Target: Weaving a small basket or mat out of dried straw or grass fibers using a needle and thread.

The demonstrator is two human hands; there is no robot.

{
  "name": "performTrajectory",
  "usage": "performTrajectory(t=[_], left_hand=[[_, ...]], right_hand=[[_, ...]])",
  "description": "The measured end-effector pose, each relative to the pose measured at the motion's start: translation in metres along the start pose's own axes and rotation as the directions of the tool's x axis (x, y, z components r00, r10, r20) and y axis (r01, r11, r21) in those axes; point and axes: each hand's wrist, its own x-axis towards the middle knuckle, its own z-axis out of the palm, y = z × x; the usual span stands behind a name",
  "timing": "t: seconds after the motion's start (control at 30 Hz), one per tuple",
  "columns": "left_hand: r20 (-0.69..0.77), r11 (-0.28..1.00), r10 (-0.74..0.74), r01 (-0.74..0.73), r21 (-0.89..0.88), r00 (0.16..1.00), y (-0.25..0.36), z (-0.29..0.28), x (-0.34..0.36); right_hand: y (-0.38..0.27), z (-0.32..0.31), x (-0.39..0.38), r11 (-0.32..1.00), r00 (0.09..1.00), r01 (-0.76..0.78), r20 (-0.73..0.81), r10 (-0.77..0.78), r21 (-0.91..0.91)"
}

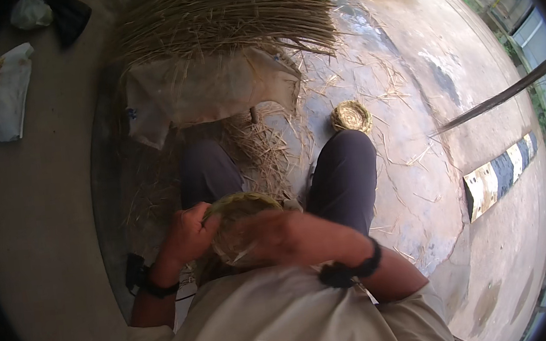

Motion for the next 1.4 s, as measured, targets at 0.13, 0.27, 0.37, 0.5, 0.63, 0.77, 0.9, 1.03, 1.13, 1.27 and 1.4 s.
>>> performTrajectory(t=[0.13,0.27,0.37,0.5,0.63,0.77,0.9,1.03,1.13,1.27,1.4], left_hand=[[-0.150,0.990,-0.133,0.124,-0.065,0.980,-0.023,-0.001,-0.006],[-0.286,0.989,-0.147,0.140,-0.042,0.947,-0.031,-0.014,-0.002],[-0.328,0.991,-0.120,0.131,0.013,0.937,-0.032,-0.020,-0.002],[-0.330,0.995,-0.079,0.094,0.031,0.941,-0.013,-0.017,0.000],[-0.317,0.995,-0.066,0.087,0.051,0.946,0.001,-0.008,-0.003],[-0.289,0.993,-0.033,0.065,0.101,0.957,0.014,-0.005,-0.003],[-0.277,0.998,-0.020,0.037,0.058,0.961,0.016,-0.002,-0.007],[-0.261,0.999,0.003,0.011,0.052,0.965,0.017,0.001,-0.003],[-0.256,0.999,0.015,-0.006,0.035,0.966,0.019,0.001,-0.002],[-0.272,0.997,0.048,-0.029,0.076,0.961,0.020,0.001,-0.001],[-0.246,0.990,0.071,-0.038,0.139,0.967,0.027,0.003,-0.001]], right_hand=[[-0.009,-0.042,-0.071,0.803,0.661,-0.554,-0.470,0.585,0.220],[-0.029,-0.068,-0.122,0.697,0.197,-0.574,-0.755,0.626,0.429],[-0.029,-0.065,-0.137,0.747,0.131,-0.484,-0.806,0.578,0.457],[-0.032,-0.045,-0.115,0.708,0.300,-0.522,-0.675,0.675,0.476],[-0.019,0.000,-0.042,0.919,0.870,-0.391,-0.347,0.350,-0.054],[-0.010,0.026,0.010,0.857,0.919,-0.377,-0.255,0.299,-0.352],[-0.007,0.031,0.016,0.832,0.888,-0.447,-0.277,0.367,-0.329],[-0.007,0.030,0.012,0.817,0.881,-0.467,-0.263,0.394,-0.339],[-0.005,0.031,0.010,0.819,0.884,-0.460,-0.256,0.390,-0.343],[0.000,0.039,0.013,0.795,0.884,-0.462,-0.269,0.382,-0.393],[0.015,0.047,0.014,0.802,0.901,-0.429,-0.256,0.350,-0.415]])
